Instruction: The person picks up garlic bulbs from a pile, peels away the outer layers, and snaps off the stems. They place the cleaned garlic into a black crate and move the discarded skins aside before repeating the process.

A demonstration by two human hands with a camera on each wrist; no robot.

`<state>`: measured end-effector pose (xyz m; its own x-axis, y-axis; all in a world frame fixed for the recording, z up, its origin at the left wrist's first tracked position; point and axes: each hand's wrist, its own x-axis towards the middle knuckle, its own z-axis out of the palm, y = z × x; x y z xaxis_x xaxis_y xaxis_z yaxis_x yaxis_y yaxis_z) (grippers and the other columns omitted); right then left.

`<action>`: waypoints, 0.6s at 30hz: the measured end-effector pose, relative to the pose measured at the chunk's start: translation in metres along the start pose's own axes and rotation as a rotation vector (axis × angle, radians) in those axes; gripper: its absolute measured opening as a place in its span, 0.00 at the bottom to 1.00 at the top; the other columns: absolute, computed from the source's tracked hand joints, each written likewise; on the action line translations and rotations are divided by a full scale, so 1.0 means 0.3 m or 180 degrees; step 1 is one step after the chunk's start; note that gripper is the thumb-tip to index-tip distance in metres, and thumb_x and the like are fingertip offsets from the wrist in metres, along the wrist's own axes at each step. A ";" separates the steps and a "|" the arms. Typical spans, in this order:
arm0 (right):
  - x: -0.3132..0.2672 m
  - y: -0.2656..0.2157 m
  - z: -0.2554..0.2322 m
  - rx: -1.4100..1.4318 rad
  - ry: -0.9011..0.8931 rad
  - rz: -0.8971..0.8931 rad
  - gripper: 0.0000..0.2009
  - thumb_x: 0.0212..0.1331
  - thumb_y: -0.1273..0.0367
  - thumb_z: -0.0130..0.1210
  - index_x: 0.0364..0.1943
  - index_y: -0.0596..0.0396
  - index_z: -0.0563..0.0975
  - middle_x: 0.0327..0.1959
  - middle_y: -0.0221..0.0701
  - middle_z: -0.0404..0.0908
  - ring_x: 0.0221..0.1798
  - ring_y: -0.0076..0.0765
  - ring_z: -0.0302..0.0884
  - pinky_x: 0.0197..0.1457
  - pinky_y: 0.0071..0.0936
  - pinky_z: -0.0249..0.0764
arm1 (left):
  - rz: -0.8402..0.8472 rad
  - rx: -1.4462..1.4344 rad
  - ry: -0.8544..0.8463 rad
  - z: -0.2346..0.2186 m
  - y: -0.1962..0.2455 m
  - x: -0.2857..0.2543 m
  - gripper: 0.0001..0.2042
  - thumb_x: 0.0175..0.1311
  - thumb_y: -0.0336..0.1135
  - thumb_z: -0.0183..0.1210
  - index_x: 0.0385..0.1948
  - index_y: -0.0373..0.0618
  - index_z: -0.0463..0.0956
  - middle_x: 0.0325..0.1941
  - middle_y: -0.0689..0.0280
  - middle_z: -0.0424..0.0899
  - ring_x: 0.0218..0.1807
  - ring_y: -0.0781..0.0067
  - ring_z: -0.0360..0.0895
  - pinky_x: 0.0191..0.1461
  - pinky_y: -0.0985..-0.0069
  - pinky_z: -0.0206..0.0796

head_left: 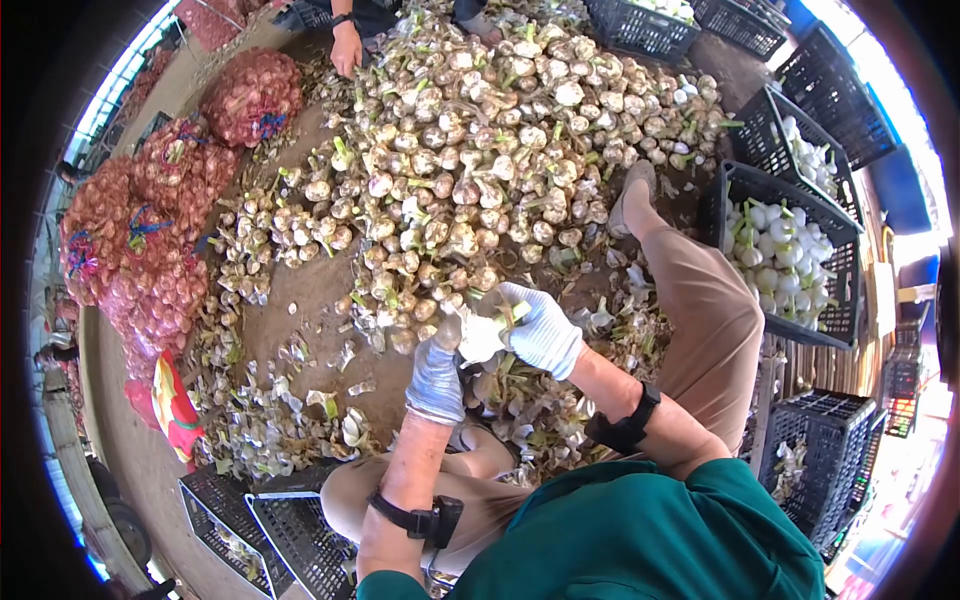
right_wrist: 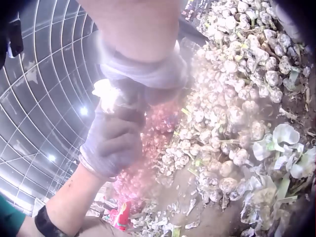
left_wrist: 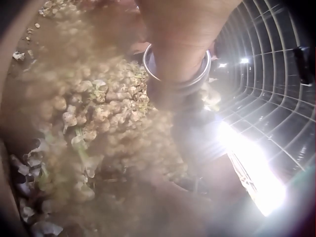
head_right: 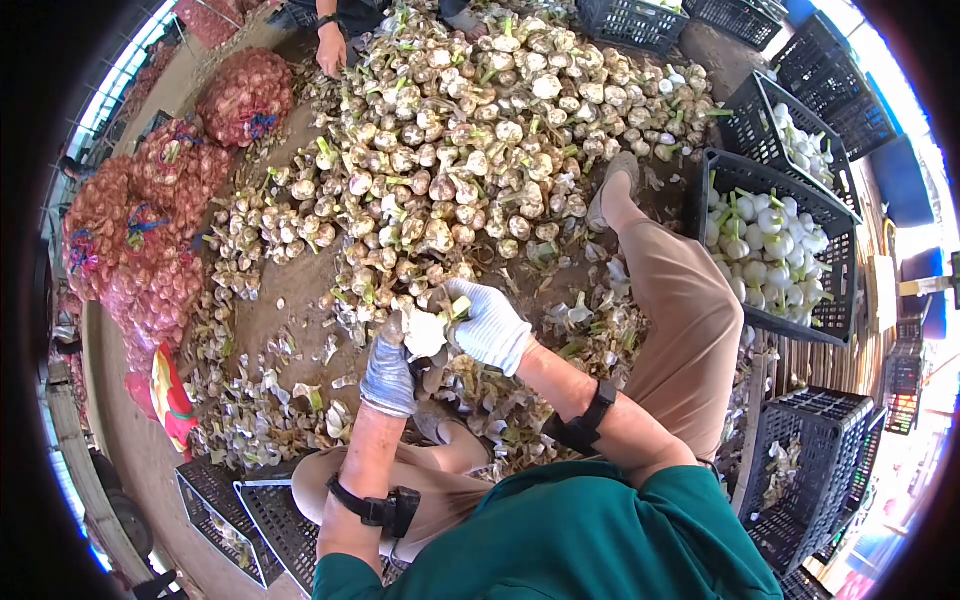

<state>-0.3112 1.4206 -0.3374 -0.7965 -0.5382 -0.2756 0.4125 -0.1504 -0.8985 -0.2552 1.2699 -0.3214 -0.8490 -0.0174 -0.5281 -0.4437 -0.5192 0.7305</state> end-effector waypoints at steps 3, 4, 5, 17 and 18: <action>0.015 0.019 -0.012 -0.1945 0.0328 -0.0727 0.22 0.44 0.83 0.55 0.49 0.61 0.70 0.35 0.32 0.78 0.37 0.24 0.74 0.41 0.21 0.72 | -0.0008 -0.0545 0.0016 -0.026 -0.033 0.060 0.27 0.53 0.60 0.55 0.35 0.39 0.75 0.25 0.65 0.79 0.25 0.75 0.76 0.32 0.81 0.70; 0.013 -0.002 -0.029 -0.1941 0.0336 -0.0725 0.22 0.44 0.83 0.55 0.49 0.61 0.70 0.35 0.32 0.78 0.37 0.24 0.74 0.41 0.21 0.72 | -0.0111 -0.0934 0.0140 -0.041 -0.046 0.074 0.27 0.54 0.60 0.54 0.35 0.39 0.74 0.24 0.64 0.79 0.23 0.74 0.75 0.29 0.81 0.70; 0.015 -0.020 -0.050 -0.0774 0.0214 -0.0470 0.24 0.45 0.82 0.56 0.51 0.60 0.69 0.37 0.33 0.77 0.38 0.24 0.74 0.42 0.22 0.73 | -0.0155 -0.0864 0.0069 0.030 0.017 0.025 0.27 0.54 0.61 0.53 0.35 0.40 0.74 0.22 0.64 0.78 0.19 0.72 0.75 0.25 0.78 0.70; -0.013 -0.027 -0.063 0.1237 0.0209 0.0134 0.09 0.54 0.70 0.57 0.36 0.61 0.77 0.21 0.31 0.77 0.15 0.24 0.71 0.17 0.19 0.65 | 0.0531 -0.1593 -0.0297 0.000 -0.031 0.056 0.09 0.57 0.26 0.56 0.40 0.41 0.73 0.39 0.62 0.78 0.40 0.65 0.77 0.44 0.67 0.72; -0.023 -0.021 -0.063 0.1178 0.0254 0.0274 0.08 0.54 0.70 0.57 0.35 0.61 0.77 0.21 0.30 0.77 0.15 0.23 0.70 0.16 0.18 0.65 | 0.0716 -0.1589 -0.0066 -0.010 -0.033 0.052 0.10 0.54 0.19 0.54 0.37 0.41 0.74 0.36 0.63 0.80 0.37 0.68 0.78 0.42 0.72 0.73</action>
<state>-0.3167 1.4409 -0.3363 -0.7779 -0.4979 -0.3834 0.5994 -0.4045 -0.6908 -0.2631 1.2723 -0.3382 -0.9150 -0.1606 -0.3701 -0.0648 -0.8471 0.5275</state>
